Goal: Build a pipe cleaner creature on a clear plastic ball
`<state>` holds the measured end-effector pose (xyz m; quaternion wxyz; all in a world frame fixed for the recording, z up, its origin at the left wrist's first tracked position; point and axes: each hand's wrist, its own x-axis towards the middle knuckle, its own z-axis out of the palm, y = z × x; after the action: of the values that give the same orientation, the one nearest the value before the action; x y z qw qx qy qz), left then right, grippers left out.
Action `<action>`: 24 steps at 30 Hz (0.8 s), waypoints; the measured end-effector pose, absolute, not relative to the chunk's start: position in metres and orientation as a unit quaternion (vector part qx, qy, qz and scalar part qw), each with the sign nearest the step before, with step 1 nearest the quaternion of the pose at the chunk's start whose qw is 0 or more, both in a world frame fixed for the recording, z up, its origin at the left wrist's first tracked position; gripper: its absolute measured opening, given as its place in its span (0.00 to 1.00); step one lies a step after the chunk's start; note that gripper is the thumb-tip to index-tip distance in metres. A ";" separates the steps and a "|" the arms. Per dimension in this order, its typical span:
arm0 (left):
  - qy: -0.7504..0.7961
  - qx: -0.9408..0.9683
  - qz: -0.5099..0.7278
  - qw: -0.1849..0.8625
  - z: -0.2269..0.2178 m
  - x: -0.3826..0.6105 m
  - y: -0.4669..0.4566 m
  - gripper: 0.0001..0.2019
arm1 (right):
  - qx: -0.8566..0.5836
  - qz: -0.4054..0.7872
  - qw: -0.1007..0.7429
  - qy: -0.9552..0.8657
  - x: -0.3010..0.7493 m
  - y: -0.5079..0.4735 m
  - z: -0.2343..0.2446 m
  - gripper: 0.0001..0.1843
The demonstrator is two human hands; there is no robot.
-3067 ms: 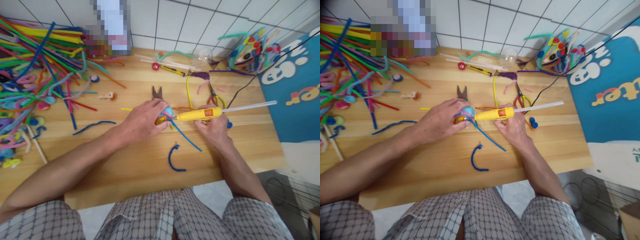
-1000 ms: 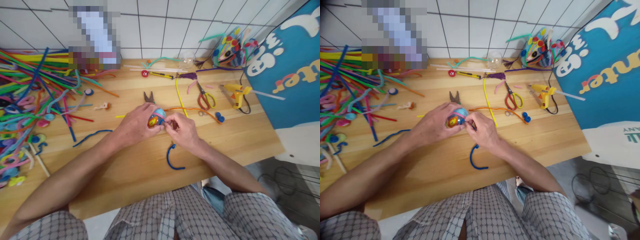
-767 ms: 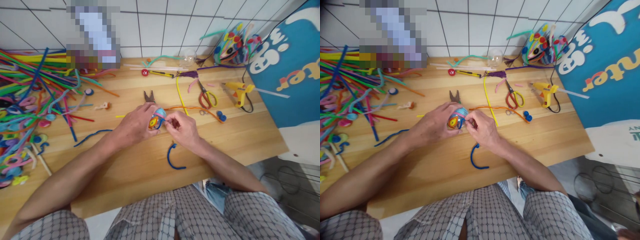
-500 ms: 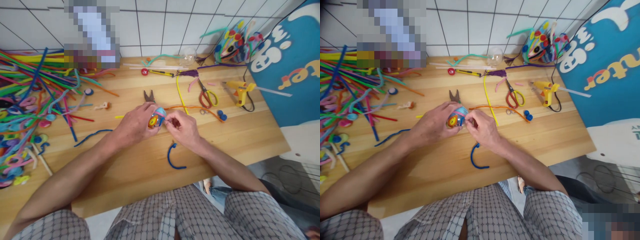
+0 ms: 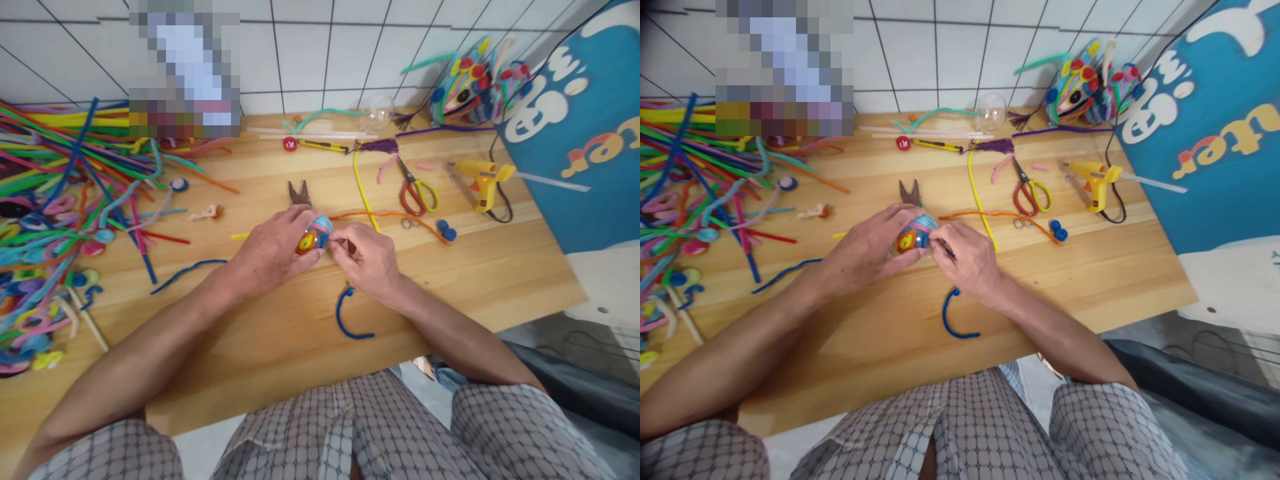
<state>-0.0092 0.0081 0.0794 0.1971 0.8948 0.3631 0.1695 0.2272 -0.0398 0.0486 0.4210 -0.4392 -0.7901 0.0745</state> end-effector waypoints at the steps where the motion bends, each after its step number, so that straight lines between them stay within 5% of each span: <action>1: 0.365 0.894 0.168 0.197 0.080 -0.009 0.008 0.22 | -0.440 0.061 0.418 -0.792 0.227 -0.040 0.048 0.07; 24: 0.363 0.895 0.176 0.191 0.078 -0.009 0.008 0.21 | -0.457 -0.076 0.335 -0.821 0.230 -0.046 0.048 0.13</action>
<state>-0.0095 0.0081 0.0783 0.1908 0.8951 0.3627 0.1757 0.2302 -0.0461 0.0479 0.3347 -0.4569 -0.8206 -0.0762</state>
